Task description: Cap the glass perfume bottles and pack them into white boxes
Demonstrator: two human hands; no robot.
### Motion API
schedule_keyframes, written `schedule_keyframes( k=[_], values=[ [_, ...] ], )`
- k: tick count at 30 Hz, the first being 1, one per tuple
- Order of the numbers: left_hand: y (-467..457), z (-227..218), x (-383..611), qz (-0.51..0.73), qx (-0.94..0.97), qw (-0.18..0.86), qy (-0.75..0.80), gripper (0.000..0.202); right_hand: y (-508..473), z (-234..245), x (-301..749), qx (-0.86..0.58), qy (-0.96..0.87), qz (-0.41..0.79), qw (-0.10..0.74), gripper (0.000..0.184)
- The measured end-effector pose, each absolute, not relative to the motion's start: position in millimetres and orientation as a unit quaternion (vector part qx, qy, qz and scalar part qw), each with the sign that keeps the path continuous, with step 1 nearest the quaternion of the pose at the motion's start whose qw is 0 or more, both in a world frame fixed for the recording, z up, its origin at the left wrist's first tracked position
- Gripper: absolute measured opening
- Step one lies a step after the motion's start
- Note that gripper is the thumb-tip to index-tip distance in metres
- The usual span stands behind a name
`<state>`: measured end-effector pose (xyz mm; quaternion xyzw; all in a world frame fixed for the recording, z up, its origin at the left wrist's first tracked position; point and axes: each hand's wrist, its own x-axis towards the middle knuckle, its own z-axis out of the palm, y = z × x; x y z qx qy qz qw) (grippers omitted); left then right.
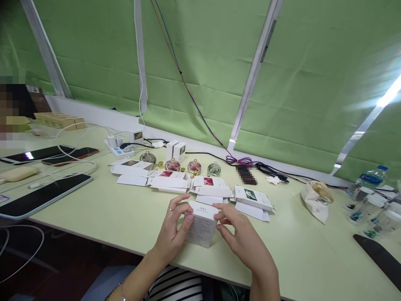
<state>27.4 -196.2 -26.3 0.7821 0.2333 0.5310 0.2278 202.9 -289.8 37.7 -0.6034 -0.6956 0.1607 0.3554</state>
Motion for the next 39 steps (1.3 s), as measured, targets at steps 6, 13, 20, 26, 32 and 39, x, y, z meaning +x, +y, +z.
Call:
schedule_keyframes(
  k=[6, 13, 20, 26, 32, 39],
  values=[
    [-206, -14, 13, 0.447, 0.805, 0.268, 0.283, 0.021, -295, 48, 184, -0.592, -0.716, 0.160, 0.334, 0.014],
    [-218, 8, 13, 0.340, 0.855, 0.273, 0.281, 0.050, -304, 53, 181, -0.578, -0.740, 0.165, 0.302, 0.032],
    [-189, 52, 4, 0.347, 0.855, 0.312, 0.225, 0.046, -296, 45, 196, -0.625, -0.709, 0.053, 0.322, 0.025],
    [-100, 157, 23, 0.372, 0.889, 0.190, 0.187, 0.052, -270, 26, 197, -0.654, -0.677, -0.002, 0.337, 0.025],
    [13, 181, 54, 0.175, 0.958, 0.012, 0.227, 0.058, -241, 3, 191, -0.661, -0.674, 0.009, 0.330, 0.025],
    [81, 143, 64, 0.072, 0.956, 0.005, 0.284, 0.040, -237, -7, 190, -0.665, -0.656, 0.041, 0.354, 0.023]
  ],
)
